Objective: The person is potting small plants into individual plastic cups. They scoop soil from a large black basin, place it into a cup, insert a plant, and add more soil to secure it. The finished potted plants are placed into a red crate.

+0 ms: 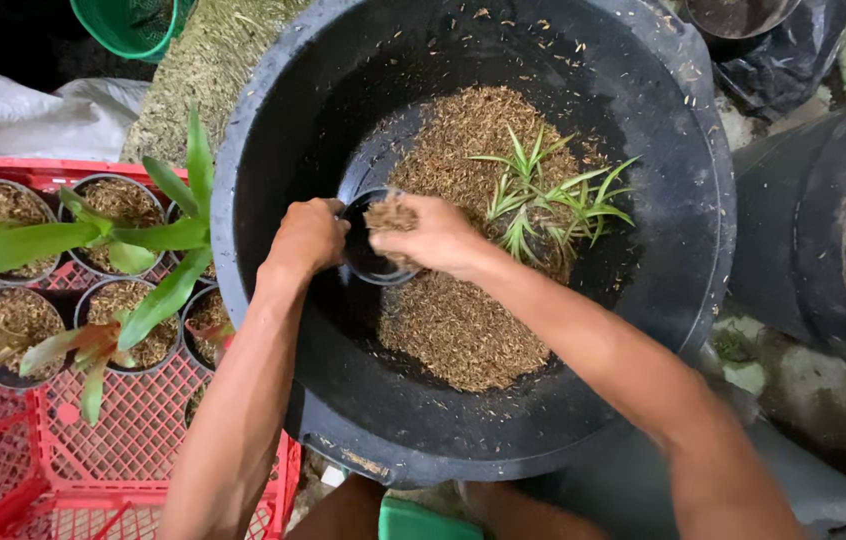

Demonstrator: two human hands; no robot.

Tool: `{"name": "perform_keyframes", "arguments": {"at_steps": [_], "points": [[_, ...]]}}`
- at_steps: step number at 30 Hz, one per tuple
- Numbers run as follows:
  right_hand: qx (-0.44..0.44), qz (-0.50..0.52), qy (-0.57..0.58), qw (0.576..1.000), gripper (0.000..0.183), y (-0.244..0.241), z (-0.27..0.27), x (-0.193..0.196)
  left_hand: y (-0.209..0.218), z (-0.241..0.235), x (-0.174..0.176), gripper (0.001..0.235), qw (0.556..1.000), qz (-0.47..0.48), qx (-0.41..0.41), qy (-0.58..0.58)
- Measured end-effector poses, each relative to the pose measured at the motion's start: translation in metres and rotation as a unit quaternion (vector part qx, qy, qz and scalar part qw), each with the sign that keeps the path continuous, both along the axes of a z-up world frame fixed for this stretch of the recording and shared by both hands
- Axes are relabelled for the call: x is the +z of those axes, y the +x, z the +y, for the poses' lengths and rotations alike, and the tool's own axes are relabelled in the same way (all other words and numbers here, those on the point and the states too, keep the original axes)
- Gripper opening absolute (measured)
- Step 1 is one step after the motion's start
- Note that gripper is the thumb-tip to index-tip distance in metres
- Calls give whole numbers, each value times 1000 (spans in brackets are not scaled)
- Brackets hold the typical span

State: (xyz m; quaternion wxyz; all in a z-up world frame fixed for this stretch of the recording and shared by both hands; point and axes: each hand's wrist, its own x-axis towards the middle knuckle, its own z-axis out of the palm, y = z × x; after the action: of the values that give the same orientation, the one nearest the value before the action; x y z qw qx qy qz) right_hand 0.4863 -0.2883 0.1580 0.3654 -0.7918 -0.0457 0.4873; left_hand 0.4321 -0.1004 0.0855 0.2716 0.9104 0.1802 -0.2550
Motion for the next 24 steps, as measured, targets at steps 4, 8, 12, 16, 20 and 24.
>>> {"name": "perform_keyframes", "arguments": {"at_steps": [4,8,12,16,20,24], "points": [[55,-153,51,985,51,0,0,-8,1,0,-10,30,1000,11,-2,20],[-61,-54,-78,994,32,28,-14,-25,0,1,-9,30,1000,7,-5,28],[140,-339,-92,926,41,51,-12,-64,4,2,11,27,997,-39,43,45],[389,-455,-147,788,59,38,-7,-97,4,2,33,32,979,-130,156,18],[541,-319,-153,763,63,-21,0,-95,6,-2,42,33,972,-167,161,21],[602,-354,-54,714,69,-89,-33,-91,8,1,42,33,979,-133,157,12]]}}
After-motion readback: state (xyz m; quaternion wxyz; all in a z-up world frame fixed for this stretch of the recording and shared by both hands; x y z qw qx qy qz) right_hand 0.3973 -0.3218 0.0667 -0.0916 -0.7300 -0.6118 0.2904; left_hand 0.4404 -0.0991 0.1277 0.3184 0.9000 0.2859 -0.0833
